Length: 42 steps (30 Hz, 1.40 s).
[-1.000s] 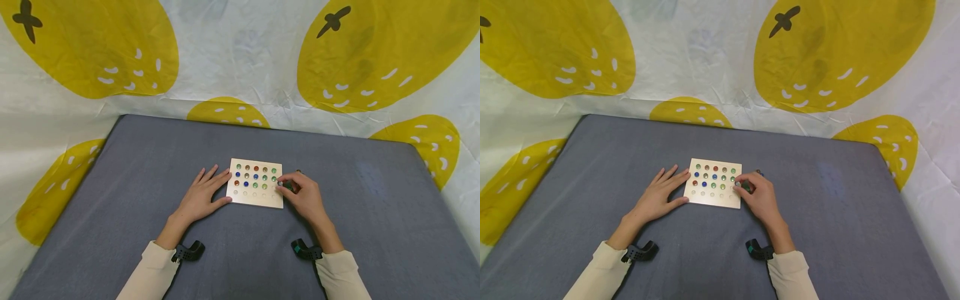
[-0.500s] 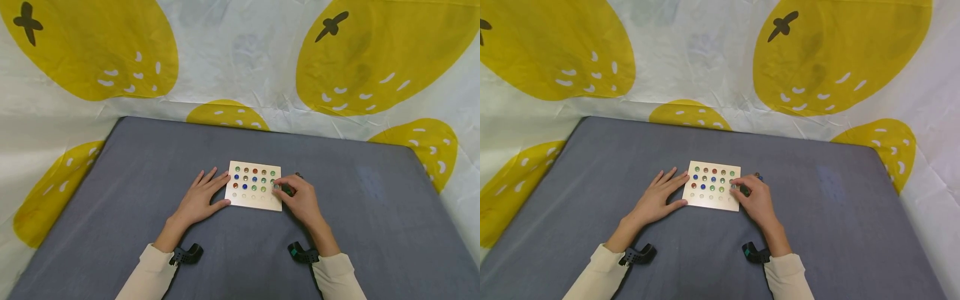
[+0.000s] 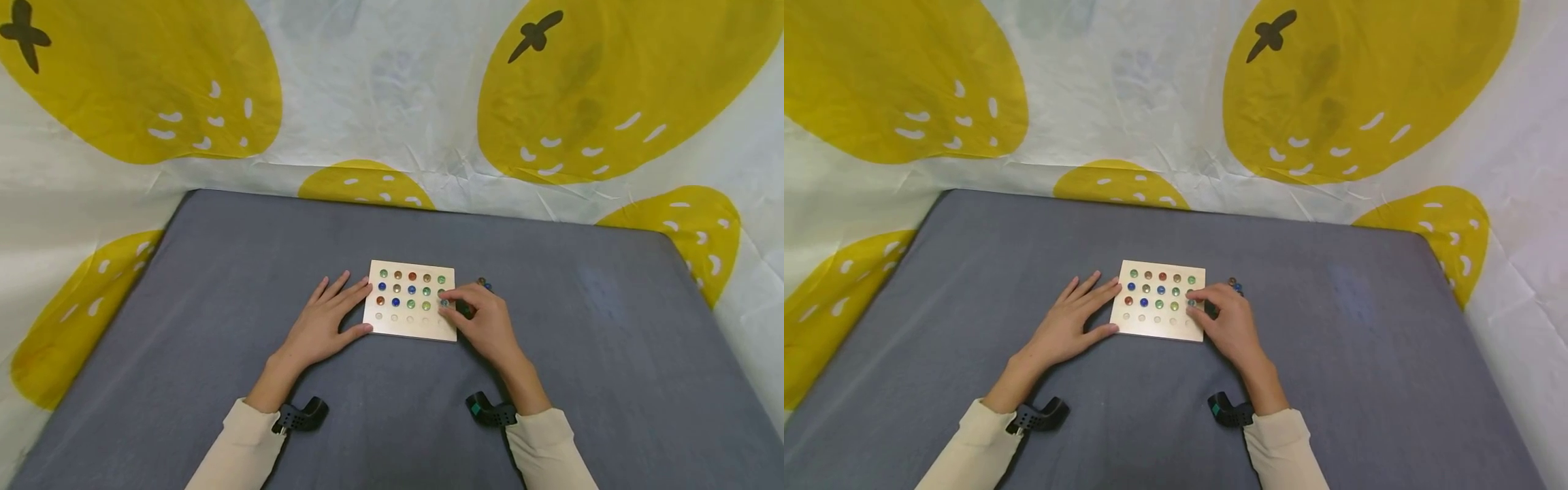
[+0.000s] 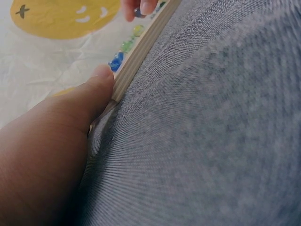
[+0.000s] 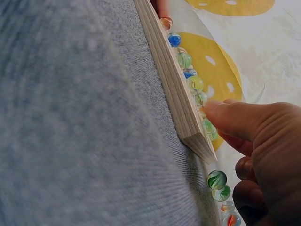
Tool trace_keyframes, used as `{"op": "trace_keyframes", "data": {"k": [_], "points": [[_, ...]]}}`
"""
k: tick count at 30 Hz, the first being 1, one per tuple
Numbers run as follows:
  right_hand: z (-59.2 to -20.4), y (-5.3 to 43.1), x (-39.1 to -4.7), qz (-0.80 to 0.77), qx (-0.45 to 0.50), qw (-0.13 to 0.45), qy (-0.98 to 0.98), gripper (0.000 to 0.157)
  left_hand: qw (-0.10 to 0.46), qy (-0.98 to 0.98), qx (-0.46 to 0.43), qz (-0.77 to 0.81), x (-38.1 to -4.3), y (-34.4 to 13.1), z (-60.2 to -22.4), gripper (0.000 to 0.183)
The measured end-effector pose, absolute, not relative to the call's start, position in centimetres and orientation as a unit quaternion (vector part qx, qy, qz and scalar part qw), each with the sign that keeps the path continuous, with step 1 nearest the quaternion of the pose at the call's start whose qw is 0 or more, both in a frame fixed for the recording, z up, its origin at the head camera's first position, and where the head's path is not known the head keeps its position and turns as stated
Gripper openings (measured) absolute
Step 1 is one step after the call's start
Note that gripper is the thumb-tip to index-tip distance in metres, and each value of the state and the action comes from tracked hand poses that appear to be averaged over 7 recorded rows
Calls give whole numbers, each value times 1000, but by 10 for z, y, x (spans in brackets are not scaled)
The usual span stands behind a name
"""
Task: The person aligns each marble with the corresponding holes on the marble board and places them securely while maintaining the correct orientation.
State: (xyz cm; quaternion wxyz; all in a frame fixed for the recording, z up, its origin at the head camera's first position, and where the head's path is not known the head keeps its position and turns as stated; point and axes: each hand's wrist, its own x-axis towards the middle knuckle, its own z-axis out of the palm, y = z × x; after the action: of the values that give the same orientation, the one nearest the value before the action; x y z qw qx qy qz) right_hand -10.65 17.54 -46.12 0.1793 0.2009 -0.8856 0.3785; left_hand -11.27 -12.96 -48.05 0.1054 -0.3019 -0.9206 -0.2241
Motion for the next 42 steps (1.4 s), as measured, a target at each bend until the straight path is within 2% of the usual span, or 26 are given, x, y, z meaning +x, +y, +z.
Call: {"op": "trace_keyframes", "data": {"k": [42], "points": [[-463,177,-105,368,203,175,-890,20,120,-920,-302,-220,-110,-128,-481,70]]}}
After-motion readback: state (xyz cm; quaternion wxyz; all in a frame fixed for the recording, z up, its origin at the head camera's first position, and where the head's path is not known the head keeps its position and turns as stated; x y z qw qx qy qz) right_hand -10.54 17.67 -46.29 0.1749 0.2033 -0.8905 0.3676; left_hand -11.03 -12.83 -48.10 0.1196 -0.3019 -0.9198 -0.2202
